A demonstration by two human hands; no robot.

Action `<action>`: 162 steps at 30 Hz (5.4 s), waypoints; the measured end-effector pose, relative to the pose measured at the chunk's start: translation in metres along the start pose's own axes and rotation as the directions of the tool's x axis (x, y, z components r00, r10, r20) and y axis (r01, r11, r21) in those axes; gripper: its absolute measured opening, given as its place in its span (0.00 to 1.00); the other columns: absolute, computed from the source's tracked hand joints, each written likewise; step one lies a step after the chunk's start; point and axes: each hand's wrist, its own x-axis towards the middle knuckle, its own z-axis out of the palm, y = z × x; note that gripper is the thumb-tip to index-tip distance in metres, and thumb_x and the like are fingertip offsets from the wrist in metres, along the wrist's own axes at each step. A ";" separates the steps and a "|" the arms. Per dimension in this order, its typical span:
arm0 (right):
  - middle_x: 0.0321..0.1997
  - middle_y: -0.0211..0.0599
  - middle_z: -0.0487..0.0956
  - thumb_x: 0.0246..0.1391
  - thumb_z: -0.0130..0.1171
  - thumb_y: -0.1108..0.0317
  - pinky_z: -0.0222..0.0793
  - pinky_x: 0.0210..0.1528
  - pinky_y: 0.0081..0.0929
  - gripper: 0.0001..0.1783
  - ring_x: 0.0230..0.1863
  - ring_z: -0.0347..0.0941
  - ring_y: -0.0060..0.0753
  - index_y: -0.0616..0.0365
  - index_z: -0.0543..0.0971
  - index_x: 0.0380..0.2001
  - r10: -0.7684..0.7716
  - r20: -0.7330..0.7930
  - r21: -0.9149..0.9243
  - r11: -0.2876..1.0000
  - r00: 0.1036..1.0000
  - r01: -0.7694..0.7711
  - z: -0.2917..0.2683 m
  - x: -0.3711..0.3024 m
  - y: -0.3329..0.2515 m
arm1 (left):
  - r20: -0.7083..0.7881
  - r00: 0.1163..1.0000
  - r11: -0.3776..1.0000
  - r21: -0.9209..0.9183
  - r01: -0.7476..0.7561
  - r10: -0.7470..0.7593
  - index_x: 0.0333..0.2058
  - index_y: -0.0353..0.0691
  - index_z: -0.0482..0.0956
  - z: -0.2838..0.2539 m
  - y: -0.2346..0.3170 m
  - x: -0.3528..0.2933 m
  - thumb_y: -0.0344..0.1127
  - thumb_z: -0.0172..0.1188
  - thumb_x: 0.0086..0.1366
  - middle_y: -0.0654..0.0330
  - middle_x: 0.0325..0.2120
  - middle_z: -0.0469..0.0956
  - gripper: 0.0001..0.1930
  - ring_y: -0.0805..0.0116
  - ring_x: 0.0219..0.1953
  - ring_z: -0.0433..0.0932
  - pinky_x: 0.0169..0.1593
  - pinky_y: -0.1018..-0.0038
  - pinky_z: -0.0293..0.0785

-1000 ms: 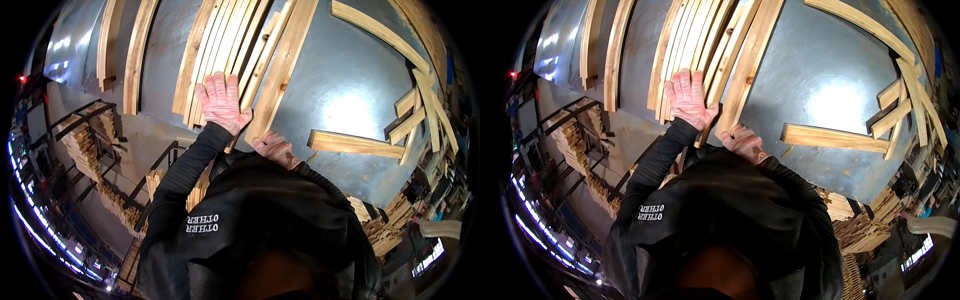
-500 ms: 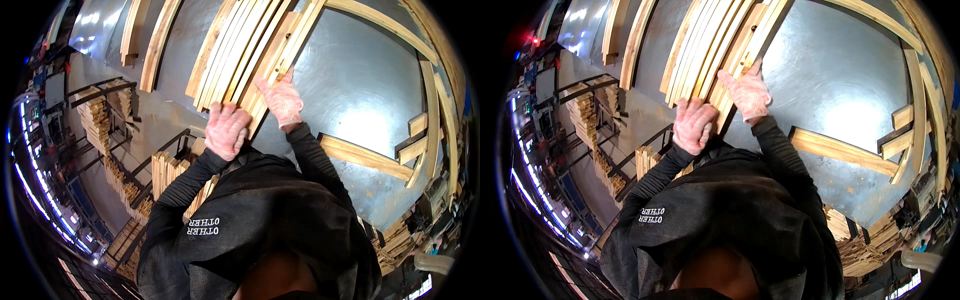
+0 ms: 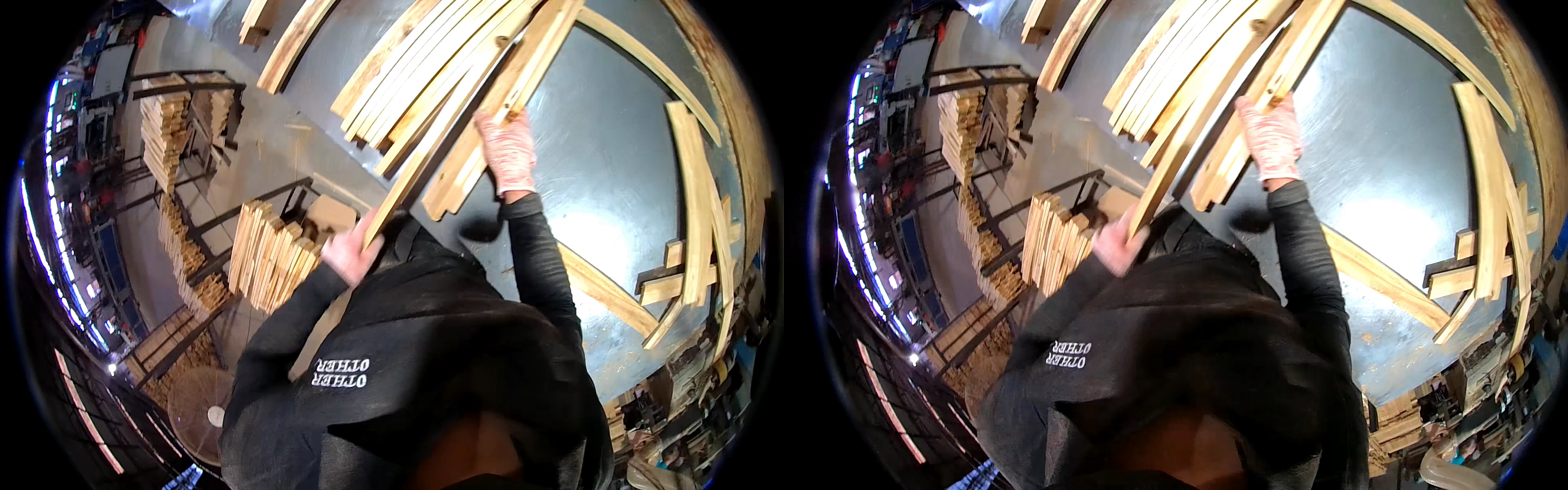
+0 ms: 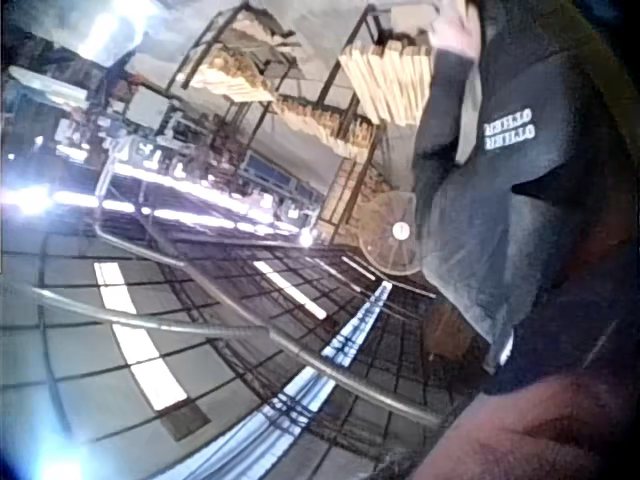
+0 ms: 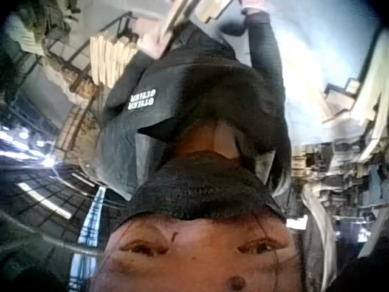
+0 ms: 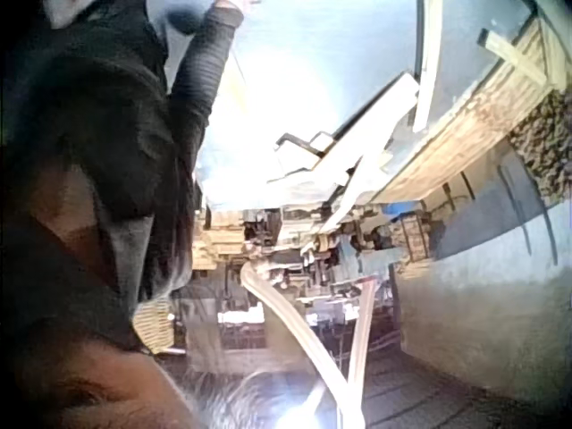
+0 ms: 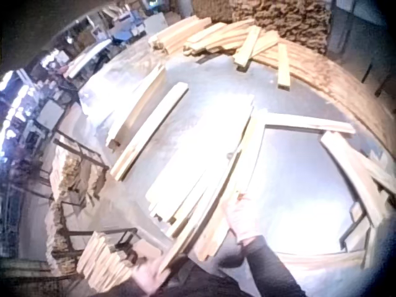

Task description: The person repeatedly picks up thin wooden planks from a metal table and stacks them into a neat pile. They handle the planks one at a time or in small groups, aligning them carefully before adding them to the growing stack.

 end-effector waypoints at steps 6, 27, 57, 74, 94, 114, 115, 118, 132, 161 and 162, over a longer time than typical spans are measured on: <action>0.61 0.68 0.66 0.62 0.51 0.49 0.64 0.61 0.42 0.37 0.59 0.66 0.66 0.72 0.60 0.61 -0.091 -0.043 -0.154 0.985 0.995 0.084 0.044 0.019 -0.029 | 0.074 0.993 0.866 -0.499 -0.040 0.088 0.59 0.43 0.69 -0.059 0.025 0.002 0.31 0.59 0.62 0.57 0.37 0.83 0.25 0.64 0.42 0.82 0.47 0.71 0.75; 0.42 0.42 0.79 0.61 0.50 0.61 0.71 0.38 0.41 0.18 0.39 0.76 0.47 0.54 0.73 0.52 0.377 -0.841 0.525 0.743 -0.389 -0.415 -0.023 -0.539 0.196 | 0.412 0.344 0.073 0.547 -0.834 0.843 0.56 0.37 0.62 -0.007 0.113 0.225 0.41 0.61 0.55 0.44 0.52 0.67 0.31 0.43 0.56 0.66 0.59 0.54 0.63; 0.72 0.55 0.55 0.60 0.45 0.39 0.53 0.70 0.42 0.44 0.71 0.53 0.55 0.53 0.51 0.71 0.699 -0.325 0.913 0.058 -0.637 -0.403 -0.222 -0.691 0.499 | 0.478 0.485 0.497 0.112 -0.860 0.732 0.60 0.34 0.61 0.213 0.277 0.086 0.43 0.69 0.49 0.49 0.42 0.75 0.41 0.57 0.41 0.76 0.46 0.65 0.74; 0.57 0.46 0.75 0.52 0.65 0.72 0.66 0.61 0.35 0.31 0.58 0.71 0.46 0.63 0.70 0.59 -0.144 -0.878 -0.186 0.981 0.456 -0.048 -0.426 -0.298 0.262 | 0.119 0.757 0.766 -0.070 -0.639 0.643 0.55 0.27 0.65 0.111 0.325 0.066 0.50 0.67 0.53 0.49 0.40 0.77 0.39 0.63 0.40 0.77 0.45 0.68 0.75; 0.59 0.52 0.70 0.54 0.51 0.33 0.68 0.55 0.47 0.45 0.59 0.66 0.56 0.58 0.64 0.62 0.042 -0.509 -0.765 0.435 0.860 -0.474 -0.409 0.134 0.179 | -0.149 0.741 0.673 0.561 -0.482 0.655 0.51 0.37 0.74 0.007 0.568 0.497 0.52 0.65 0.52 0.48 0.51 0.75 0.32 0.52 0.55 0.75 0.54 0.54 0.73; 0.43 0.46 0.76 0.49 0.62 0.39 0.75 0.37 0.29 0.41 0.36 0.75 0.34 0.65 0.69 0.52 -0.059 -0.670 0.023 0.995 0.740 0.101 -0.479 -0.019 0.182 | 0.548 0.245 0.431 -0.809 0.400 0.800 0.60 0.31 0.62 0.015 0.434 0.326 0.34 0.74 0.40 0.48 0.44 0.75 0.47 0.56 0.43 0.78 0.47 0.66 0.78; 0.41 0.44 0.76 0.51 0.62 0.39 0.75 0.33 0.25 0.39 0.32 0.75 0.28 0.63 0.69 0.51 0.069 -0.634 0.368 0.903 0.770 0.222 -0.479 -0.005 0.159 | 0.497 0.305 0.379 -0.847 0.372 0.812 0.62 0.31 0.57 0.024 0.416 0.300 0.32 0.73 0.37 0.48 0.41 0.75 0.51 0.56 0.42 0.77 0.48 0.66 0.77; 0.31 0.30 0.74 0.60 0.55 0.41 0.73 0.24 0.19 0.28 0.21 0.69 0.16 0.56 0.70 0.47 -0.077 -0.285 0.870 0.398 0.956 0.291 -0.430 0.028 0.105 | 0.325 0.345 0.201 -0.915 0.351 0.881 0.62 0.31 0.57 0.055 0.408 0.235 0.42 0.72 0.41 0.50 0.37 0.75 0.50 0.56 0.40 0.78 0.50 0.55 0.73; 0.40 0.46 0.79 0.57 0.61 0.61 0.81 0.42 0.41 0.20 0.36 0.80 0.40 0.62 0.75 0.48 0.068 0.300 0.954 -0.004 0.952 -0.300 -0.220 -0.022 0.146 | 0.467 0.684 0.348 -0.882 0.316 0.561 0.54 0.31 0.72 0.123 0.267 0.216 0.29 0.60 0.58 0.52 0.42 0.79 0.24 0.63 0.42 0.81 0.49 0.69 0.79; 0.47 0.53 0.72 0.48 0.60 0.43 0.75 0.47 0.42 0.40 0.40 0.77 0.44 0.68 0.67 0.51 -0.483 0.084 0.973 -0.151 0.872 -0.177 -0.339 0.076 0.129 | -0.354 0.698 0.529 -0.467 -0.709 0.623 0.68 0.33 0.50 0.097 0.289 0.175 0.36 0.71 0.55 0.44 0.60 0.61 0.48 0.52 0.57 0.68 0.60 0.59 0.69; 0.45 0.55 0.73 0.48 0.59 0.44 0.73 0.49 0.44 0.35 0.40 0.76 0.46 0.66 0.70 0.46 -0.542 0.040 0.945 -0.253 0.839 -0.209 -0.321 0.088 0.120 | -0.077 0.787 0.446 -0.789 -0.424 0.612 0.67 0.34 0.53 0.109 0.297 0.170 0.36 0.69 0.57 0.48 0.57 0.64 0.44 0.57 0.54 0.70 0.57 0.63 0.71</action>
